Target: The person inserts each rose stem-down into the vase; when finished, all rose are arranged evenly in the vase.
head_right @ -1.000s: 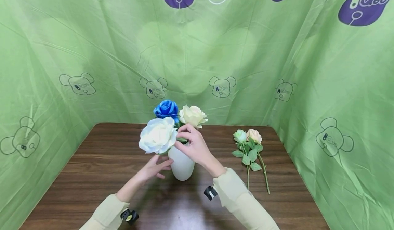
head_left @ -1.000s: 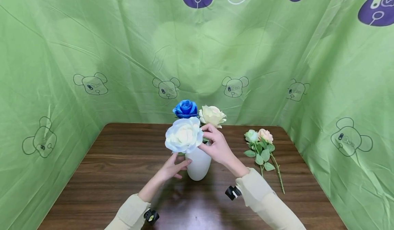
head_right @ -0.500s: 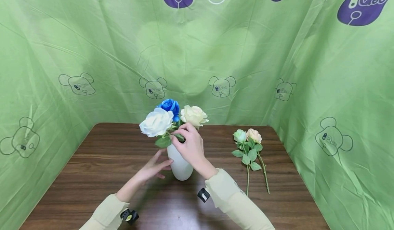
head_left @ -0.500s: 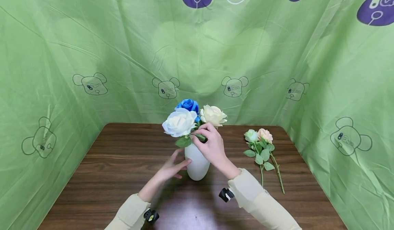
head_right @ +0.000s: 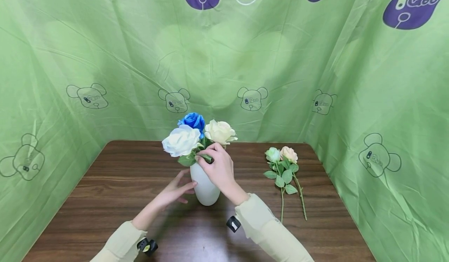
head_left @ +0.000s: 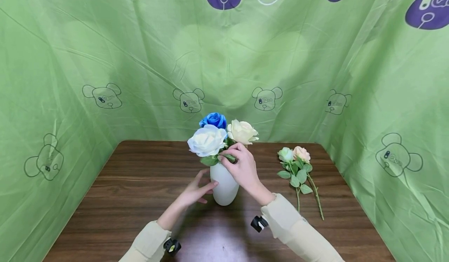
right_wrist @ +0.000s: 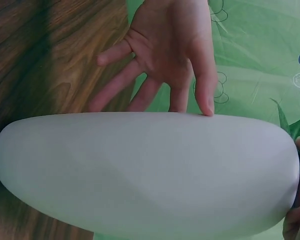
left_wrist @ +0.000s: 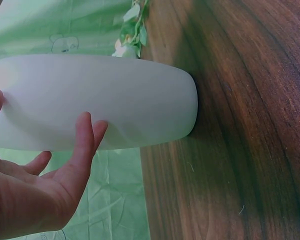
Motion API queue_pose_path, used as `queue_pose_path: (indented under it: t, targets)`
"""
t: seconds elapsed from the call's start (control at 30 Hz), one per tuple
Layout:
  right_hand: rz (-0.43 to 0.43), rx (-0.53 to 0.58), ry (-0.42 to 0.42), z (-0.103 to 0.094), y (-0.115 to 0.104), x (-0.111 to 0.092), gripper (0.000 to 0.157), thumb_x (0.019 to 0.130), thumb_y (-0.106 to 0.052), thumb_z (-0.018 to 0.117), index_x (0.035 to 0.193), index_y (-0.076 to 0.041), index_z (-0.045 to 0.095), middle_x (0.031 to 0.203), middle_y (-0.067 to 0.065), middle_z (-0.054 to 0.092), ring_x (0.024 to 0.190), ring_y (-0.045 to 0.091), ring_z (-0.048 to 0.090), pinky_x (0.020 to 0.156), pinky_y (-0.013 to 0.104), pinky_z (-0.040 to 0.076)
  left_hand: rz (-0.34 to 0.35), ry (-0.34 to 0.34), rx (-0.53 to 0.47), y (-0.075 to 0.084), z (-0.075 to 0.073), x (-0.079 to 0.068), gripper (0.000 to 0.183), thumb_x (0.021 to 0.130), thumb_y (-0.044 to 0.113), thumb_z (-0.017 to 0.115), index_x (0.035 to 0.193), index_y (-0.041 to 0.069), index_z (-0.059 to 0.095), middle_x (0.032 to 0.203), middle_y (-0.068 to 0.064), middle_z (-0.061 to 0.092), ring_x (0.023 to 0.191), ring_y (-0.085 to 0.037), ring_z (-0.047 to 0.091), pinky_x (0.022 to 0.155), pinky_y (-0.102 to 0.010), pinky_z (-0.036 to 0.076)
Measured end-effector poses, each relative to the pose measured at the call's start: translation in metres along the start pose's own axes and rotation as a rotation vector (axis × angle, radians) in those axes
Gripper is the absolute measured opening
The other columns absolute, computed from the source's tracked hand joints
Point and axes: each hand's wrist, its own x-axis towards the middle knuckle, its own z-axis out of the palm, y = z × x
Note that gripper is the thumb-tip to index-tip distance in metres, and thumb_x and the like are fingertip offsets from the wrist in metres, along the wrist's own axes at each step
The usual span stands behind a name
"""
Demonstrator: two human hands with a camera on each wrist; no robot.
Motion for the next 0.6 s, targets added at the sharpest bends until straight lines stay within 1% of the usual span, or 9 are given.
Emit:
queue_pose_path:
  t: [0.13, 0.2, 0.27, 0.37, 0.47, 0.6]
  targets:
    - [0.017, 0.092, 0.008, -0.005, 0.002, -0.002, 0.007, 0.075, -0.017, 0.07, 0.082, -0.016, 0.07, 0.081, -0.011, 0.057, 0.067, 0.004, 0.05, 0.055, 0.024, 0.04, 0.014, 0.014, 0.002, -0.011, -0.002, 0.006, 0.064, 0.085, 0.031, 0.058, 0.135, 0.01, 0.024, 0.12, -0.027, 0.043, 0.097, -0.042, 0.052, 0.056, -0.041, 0.05]
    - [0.027, 0.136, 0.018, -0.009, 0.003, -0.003, 0.009, 0.076, -0.018, 0.07, 0.084, -0.015, 0.07, 0.083, -0.009, 0.058, 0.069, 0.006, 0.05, 0.056, 0.025, 0.04, 0.014, 0.024, 0.007, -0.018, -0.003, 0.01, 0.064, 0.085, 0.033, 0.059, 0.134, 0.011, 0.025, 0.12, -0.027, 0.043, 0.096, -0.041, 0.053, 0.055, -0.04, 0.05]
    - [0.039, 0.179, 0.029, -0.013, 0.005, -0.005, 0.011, 0.077, -0.019, 0.069, 0.087, -0.014, 0.07, 0.083, -0.007, 0.058, 0.067, 0.009, 0.049, 0.055, 0.024, 0.039, 0.005, 0.034, 0.004, -0.024, -0.003, 0.013, 0.064, 0.084, 0.035, 0.06, 0.134, 0.014, 0.026, 0.121, -0.025, 0.043, 0.096, -0.039, 0.053, 0.055, -0.04, 0.05]
    - [0.047, 0.235, 0.058, -0.021, 0.008, -0.007, 0.012, 0.078, -0.016, 0.069, 0.089, -0.011, 0.069, 0.08, -0.002, 0.057, 0.062, 0.012, 0.046, 0.052, 0.024, 0.038, 0.006, 0.044, 0.013, -0.027, -0.003, 0.015, 0.065, 0.083, 0.036, 0.06, 0.134, 0.014, 0.026, 0.121, -0.024, 0.043, 0.096, -0.039, 0.054, 0.055, -0.04, 0.05]
    - [0.05, 0.262, 0.096, -0.033, 0.006, -0.009, 0.01, 0.078, -0.007, 0.067, 0.088, -0.004, 0.068, 0.079, 0.003, 0.057, 0.061, 0.014, 0.047, 0.052, 0.022, 0.038, 0.013, 0.048, 0.02, -0.028, -0.003, 0.015, 0.065, 0.083, 0.036, 0.06, 0.134, 0.014, 0.027, 0.121, -0.025, 0.043, 0.095, -0.038, 0.054, 0.056, -0.041, 0.05]
    - [0.089, 0.237, 0.136, -0.046, 0.007, -0.011, 0.008, 0.078, 0.0, 0.065, 0.086, 0.003, 0.065, 0.078, 0.009, 0.058, 0.061, 0.014, 0.047, 0.051, 0.021, 0.038, 0.017, 0.049, 0.029, -0.028, -0.003, 0.015, 0.065, 0.083, 0.036, 0.06, 0.134, 0.014, 0.027, 0.121, -0.024, 0.043, 0.095, -0.038, 0.055, 0.055, -0.041, 0.05]
